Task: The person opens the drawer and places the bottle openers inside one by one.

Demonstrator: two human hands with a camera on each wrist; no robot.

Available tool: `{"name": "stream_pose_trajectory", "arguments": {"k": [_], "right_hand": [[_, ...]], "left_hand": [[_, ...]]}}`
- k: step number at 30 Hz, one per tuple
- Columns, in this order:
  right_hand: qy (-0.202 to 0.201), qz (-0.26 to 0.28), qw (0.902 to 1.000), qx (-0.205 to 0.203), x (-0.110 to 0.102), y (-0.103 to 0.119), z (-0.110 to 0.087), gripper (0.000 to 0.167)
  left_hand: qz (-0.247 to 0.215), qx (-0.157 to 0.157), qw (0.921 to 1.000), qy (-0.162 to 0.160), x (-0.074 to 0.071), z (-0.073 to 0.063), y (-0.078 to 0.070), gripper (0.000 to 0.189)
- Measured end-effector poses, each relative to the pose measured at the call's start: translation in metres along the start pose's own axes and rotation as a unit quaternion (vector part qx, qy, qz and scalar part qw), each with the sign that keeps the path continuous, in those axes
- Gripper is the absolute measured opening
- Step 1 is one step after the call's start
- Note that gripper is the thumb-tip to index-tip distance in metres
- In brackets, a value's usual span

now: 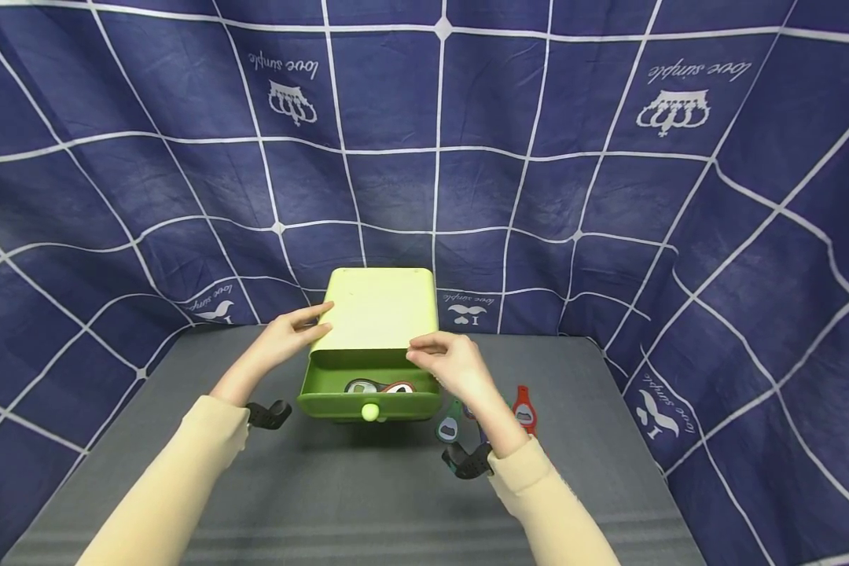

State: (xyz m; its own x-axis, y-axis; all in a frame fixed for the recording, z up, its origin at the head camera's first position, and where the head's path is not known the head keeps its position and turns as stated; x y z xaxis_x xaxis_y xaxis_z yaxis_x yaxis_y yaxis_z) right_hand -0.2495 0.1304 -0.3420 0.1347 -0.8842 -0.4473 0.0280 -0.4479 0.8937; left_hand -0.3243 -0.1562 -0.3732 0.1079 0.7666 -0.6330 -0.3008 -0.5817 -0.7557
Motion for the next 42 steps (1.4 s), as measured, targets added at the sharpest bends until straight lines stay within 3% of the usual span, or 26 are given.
{"name": "stream_pose_trajectory", "arguments": {"k": [6, 12, 22, 25, 30, 35, 42], "right_hand": [[-0.053, 0.077, 0.9956, 0.010, -0.033, -0.021, 0.005, 0.033], [-0.098, 0.044, 0.9927, 0.057, -0.053, -0.062, 0.012, 0.036], [-0.120, 0.000, 0.9827, 0.141, -0.064, -0.133, 0.009, 0.042], [-0.131, -0.035, 0.9773, 0.163, -0.067, -0.155, 0.007, 0.041], [-0.161, -0.092, 0.9648, 0.186, -0.071, -0.184, 0.003, 0.038], [-0.180, -0.109, 0.9583, 0.193, -0.068, -0.209, 0.001, 0.038], [-0.225, -0.146, 0.9414, 0.204, -0.061, -0.228, -0.005, 0.047]], "left_hand": [[0.006, -0.003, 1.0000, 0.002, -0.003, -0.001, 0.001, 0.056], [0.021, 0.003, 0.9997, -0.011, -0.007, -0.003, 0.002, 0.054], [0.019, 0.000, 0.9998, -0.008, -0.008, -0.006, 0.003, 0.055], [0.017, 0.003, 0.9998, -0.006, -0.008, -0.005, 0.003, 0.055], [0.010, 0.004, 0.9999, -0.006, -0.007, -0.005, 0.003, 0.055], [0.005, 0.007, 1.0000, -0.004, -0.004, -0.004, 0.001, 0.055], [0.002, 0.006, 1.0000, -0.004, -0.001, -0.001, 0.000, 0.054]]}}
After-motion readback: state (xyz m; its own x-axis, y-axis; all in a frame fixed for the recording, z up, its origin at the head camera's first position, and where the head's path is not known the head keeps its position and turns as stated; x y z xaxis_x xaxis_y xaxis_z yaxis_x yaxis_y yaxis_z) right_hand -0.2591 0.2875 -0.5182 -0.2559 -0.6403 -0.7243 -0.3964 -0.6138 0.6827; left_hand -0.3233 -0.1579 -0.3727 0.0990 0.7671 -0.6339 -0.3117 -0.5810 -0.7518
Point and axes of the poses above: each hand's wrist, its own z-axis towards the middle knuckle, its own x-axis out of the palm, y = z × x, the point moved 4 cm from there along z, towards the middle knuckle, and after that the axes turned 6 degrees about x, right-handed, at the moved point
